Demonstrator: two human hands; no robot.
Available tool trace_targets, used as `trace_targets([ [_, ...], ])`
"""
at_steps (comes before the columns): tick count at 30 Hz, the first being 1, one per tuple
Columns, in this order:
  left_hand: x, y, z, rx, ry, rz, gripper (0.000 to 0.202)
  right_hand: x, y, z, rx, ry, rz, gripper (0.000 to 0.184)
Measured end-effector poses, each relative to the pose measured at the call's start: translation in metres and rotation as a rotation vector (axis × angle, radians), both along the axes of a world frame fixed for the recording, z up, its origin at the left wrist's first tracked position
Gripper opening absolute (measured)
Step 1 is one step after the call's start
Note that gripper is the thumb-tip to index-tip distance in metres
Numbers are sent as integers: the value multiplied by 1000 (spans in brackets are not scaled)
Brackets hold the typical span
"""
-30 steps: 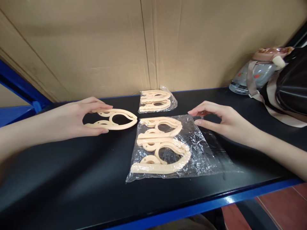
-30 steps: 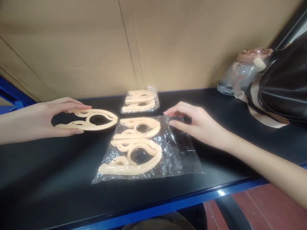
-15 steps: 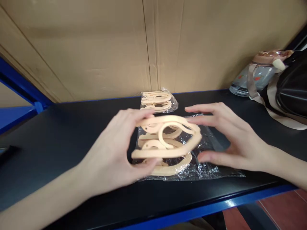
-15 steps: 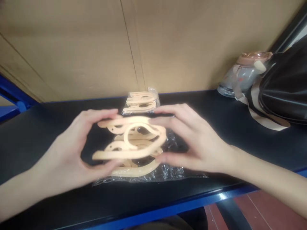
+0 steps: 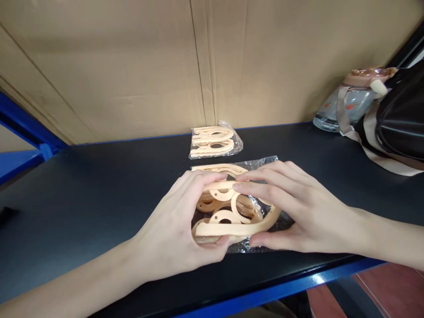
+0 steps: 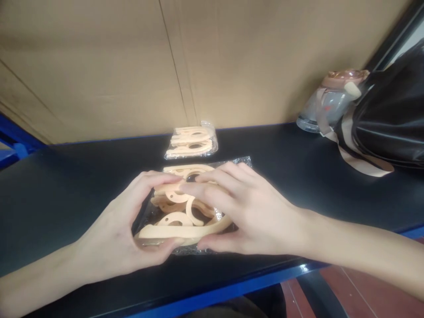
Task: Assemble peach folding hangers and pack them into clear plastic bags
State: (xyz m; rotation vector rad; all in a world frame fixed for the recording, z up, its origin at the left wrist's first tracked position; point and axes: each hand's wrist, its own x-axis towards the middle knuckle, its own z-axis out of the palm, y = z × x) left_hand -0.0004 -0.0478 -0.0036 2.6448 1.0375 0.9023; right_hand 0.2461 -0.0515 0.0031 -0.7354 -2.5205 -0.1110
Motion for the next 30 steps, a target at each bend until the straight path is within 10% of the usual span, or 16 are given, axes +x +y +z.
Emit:
trace_targets([
  [12, -5, 6, -5, -79, 49, -28, 70, 3, 2, 2, -81, -28, -72, 75],
  [30, -54, 51, 2, -224, 297, -59, 46, 111, 36, 26, -559, -214, -329, 86],
])
